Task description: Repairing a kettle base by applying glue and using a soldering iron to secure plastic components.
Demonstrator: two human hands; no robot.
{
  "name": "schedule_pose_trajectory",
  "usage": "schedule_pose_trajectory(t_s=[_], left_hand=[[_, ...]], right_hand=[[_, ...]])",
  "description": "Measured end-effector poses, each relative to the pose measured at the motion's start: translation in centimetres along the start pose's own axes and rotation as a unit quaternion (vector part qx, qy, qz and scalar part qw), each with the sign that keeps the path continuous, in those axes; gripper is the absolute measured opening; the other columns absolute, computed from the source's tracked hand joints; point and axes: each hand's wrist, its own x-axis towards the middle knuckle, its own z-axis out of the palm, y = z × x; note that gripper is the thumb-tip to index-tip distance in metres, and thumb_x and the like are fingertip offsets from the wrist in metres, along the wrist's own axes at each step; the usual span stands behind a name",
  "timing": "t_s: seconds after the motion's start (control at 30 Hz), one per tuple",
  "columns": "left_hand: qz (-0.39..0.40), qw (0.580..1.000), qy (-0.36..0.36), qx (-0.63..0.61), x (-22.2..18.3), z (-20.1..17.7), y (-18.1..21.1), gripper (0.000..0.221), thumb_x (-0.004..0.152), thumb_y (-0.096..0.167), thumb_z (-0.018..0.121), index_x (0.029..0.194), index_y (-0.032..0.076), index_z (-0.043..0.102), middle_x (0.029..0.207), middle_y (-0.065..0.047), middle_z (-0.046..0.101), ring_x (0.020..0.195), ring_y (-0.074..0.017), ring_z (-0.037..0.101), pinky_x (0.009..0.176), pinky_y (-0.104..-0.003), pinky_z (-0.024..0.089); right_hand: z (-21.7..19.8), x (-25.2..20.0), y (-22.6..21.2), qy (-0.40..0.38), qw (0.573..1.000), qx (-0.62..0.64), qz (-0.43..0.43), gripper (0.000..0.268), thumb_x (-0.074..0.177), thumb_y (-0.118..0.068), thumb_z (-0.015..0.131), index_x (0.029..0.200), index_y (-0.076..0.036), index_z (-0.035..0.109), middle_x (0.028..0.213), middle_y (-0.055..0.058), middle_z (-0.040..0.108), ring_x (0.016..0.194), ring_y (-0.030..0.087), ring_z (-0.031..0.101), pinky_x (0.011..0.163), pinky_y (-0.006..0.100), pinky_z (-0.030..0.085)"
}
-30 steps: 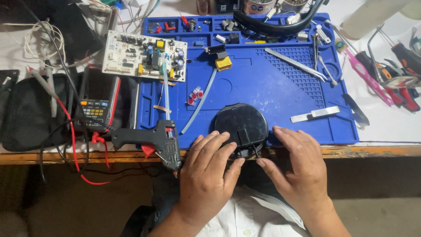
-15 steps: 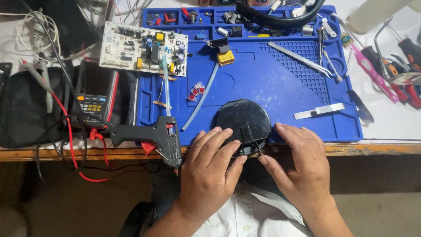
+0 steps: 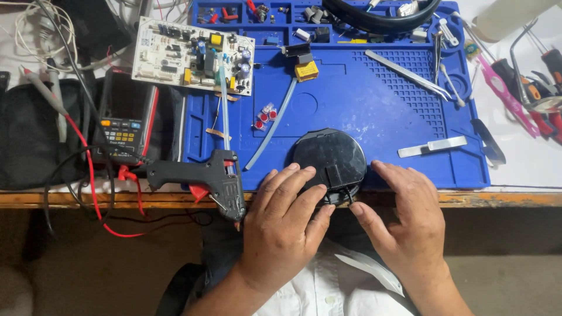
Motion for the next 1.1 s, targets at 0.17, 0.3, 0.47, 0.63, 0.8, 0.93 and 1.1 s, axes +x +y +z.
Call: schedule_pose_trajectory(t_s=[0.17, 0.3, 0.47, 0.63, 0.8, 0.93, 1.1], left_hand=[[-0.003, 1.000, -0.005, -0.004, -0.1, 0.1, -0.1, 0.021, 0.109, 0.018, 0.089, 0.126, 0.008, 0.085, 0.146, -0.016, 0.079, 0.141, -0.0413, 0.076, 0.125, -0.061, 0.057], [-0.010, 1.000, -0.007, -0.012, -0.1, 0.1, 0.0, 0.022, 0.109, 0.019, 0.088, 0.127, 0.007, 0.085, 0.146, -0.017, 0.080, 0.142, -0.0416, 0.075, 0.125, -0.061, 0.057], [-0.007, 1.000, -0.001, 0.001, -0.2, 0.2, 0.0, 0.026, 0.109, 0.023, 0.089, 0.128, 0.006, 0.084, 0.147, -0.016, 0.079, 0.142, -0.0414, 0.075, 0.126, -0.061, 0.056], [0.000, 1.000, 0.015, 0.004, 0.0, 0.3, 0.1, 0.023, 0.106, 0.020, 0.094, 0.123, 0.007, 0.086, 0.144, -0.016, 0.081, 0.138, -0.0403, 0.078, 0.123, -0.060, 0.058], [0.020, 0.999, 0.031, 0.036, 0.3, 0.4, 0.2, 0.013, 0.106, 0.017, 0.090, 0.118, 0.010, 0.088, 0.137, -0.011, 0.085, 0.134, -0.0366, 0.079, 0.121, -0.058, 0.059], [0.019, 0.999, 0.031, 0.038, 0.4, 0.7, 0.2, 0.012, 0.107, 0.017, 0.086, 0.116, 0.011, 0.088, 0.136, -0.010, 0.086, 0.133, -0.0364, 0.079, 0.120, -0.059, 0.059], [0.018, 0.999, 0.033, 0.034, 0.3, 0.8, 0.2, 0.013, 0.105, 0.016, 0.087, 0.117, 0.010, 0.088, 0.136, -0.009, 0.086, 0.133, -0.0356, 0.080, 0.120, -0.059, 0.060]], right_hand=[[0.0, 0.0, 0.0, -0.003, 1.000, -0.001, -0.002, 0.062, 0.110, -0.034, 0.082, 0.157, 0.003, 0.070, 0.153, 0.020, 0.078, 0.141, 0.040, 0.075, 0.132, 0.060, 0.053], [0.0, 0.1, 0.1, -0.002, 1.000, -0.001, -0.004, 0.062, 0.109, -0.034, 0.082, 0.156, 0.004, 0.070, 0.152, 0.021, 0.078, 0.140, 0.040, 0.075, 0.131, 0.059, 0.053], [-0.3, -0.1, 0.3, -0.018, 1.000, -0.006, -0.012, 0.066, 0.109, -0.037, 0.080, 0.159, 0.003, 0.068, 0.154, 0.020, 0.077, 0.142, 0.040, 0.074, 0.134, 0.062, 0.052], [-1.0, 0.0, 0.4, -0.040, 0.999, 0.012, 0.003, 0.058, 0.111, -0.030, 0.076, 0.159, 0.003, 0.068, 0.156, 0.019, 0.078, 0.145, 0.037, 0.075, 0.136, 0.061, 0.051], [-1.0, -0.1, 0.6, -0.049, 0.999, 0.002, -0.007, 0.053, 0.112, -0.026, 0.076, 0.157, 0.000, 0.069, 0.156, 0.015, 0.079, 0.147, 0.033, 0.075, 0.137, 0.059, 0.051], [-0.9, 0.0, 0.8, -0.048, 0.999, 0.004, -0.015, 0.055, 0.110, -0.024, 0.081, 0.157, 0.001, 0.069, 0.154, 0.016, 0.080, 0.145, 0.034, 0.076, 0.136, 0.058, 0.052], [-0.9, 0.2, 0.5, -0.047, 0.999, -0.001, -0.015, 0.054, 0.110, -0.026, 0.081, 0.155, 0.002, 0.070, 0.153, 0.016, 0.080, 0.143, 0.035, 0.077, 0.135, 0.060, 0.051]])
